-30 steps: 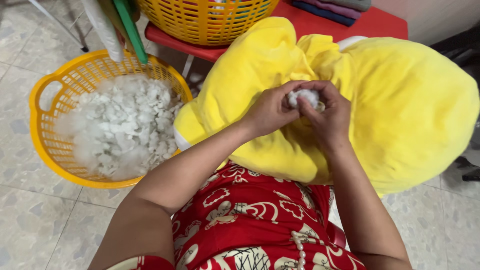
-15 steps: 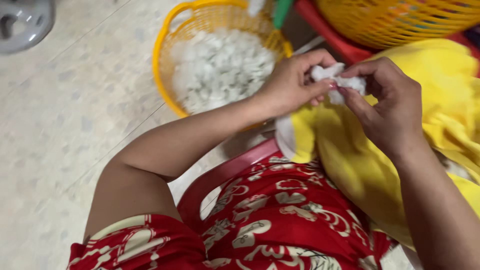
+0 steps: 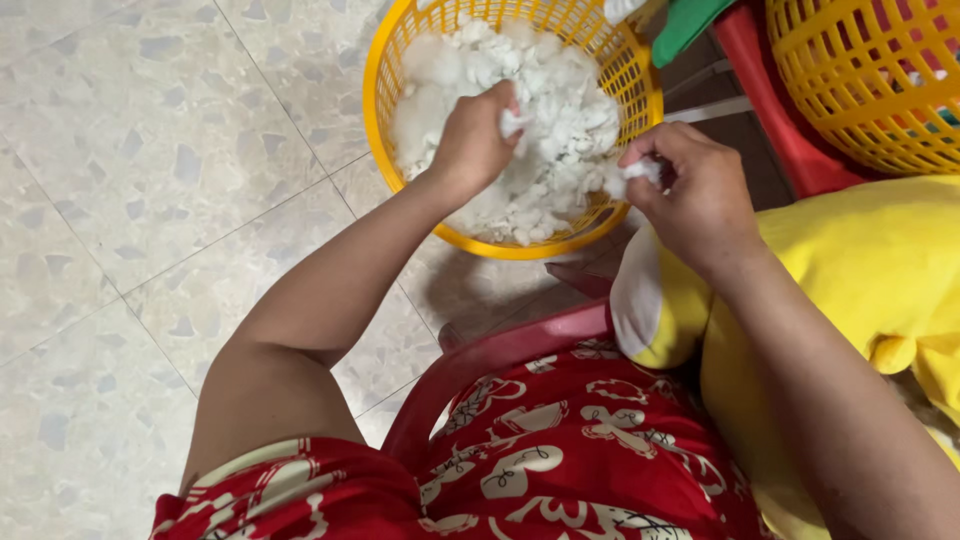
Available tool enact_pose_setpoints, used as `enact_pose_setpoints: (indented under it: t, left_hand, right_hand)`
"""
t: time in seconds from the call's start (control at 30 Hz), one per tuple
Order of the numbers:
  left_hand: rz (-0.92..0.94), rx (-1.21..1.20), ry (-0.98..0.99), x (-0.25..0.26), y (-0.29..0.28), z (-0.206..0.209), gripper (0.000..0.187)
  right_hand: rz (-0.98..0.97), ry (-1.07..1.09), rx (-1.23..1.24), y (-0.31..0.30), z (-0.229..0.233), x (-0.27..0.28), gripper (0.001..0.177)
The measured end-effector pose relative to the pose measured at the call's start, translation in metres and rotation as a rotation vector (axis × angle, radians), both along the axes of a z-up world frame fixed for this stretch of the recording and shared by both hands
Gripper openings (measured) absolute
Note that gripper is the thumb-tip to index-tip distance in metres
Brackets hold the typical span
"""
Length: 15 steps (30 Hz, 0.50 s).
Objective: The person repeatedly takes handfuls of white stuffing from a yellow basket and pushes them into the opening of a large yellow plush toy. The person continues to add stuffing by hand throughout the clip.
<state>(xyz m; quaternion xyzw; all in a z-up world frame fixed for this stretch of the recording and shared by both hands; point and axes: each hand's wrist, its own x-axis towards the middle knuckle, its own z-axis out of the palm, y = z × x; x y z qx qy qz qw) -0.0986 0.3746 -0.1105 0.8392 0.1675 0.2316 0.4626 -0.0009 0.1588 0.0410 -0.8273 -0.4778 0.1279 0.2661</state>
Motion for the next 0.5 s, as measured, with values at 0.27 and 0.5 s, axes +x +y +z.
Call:
enact_pose_setpoints:
  t: [0.27, 0.5]
  left_hand:
    - [-0.136, 0.022, 0.318, -0.002, -0.001, -0.031, 0.085]
    - [-0.288, 0.106, 0.470, 0.003, -0.025, 0.010, 0.093]
  right_hand:
    - [0.086, -0.200, -0.184, 0.014, -0.043, 0.020, 0.065]
    - [0.101, -0.353, -0.461, -0.004, -0.018, 0.006, 0.076]
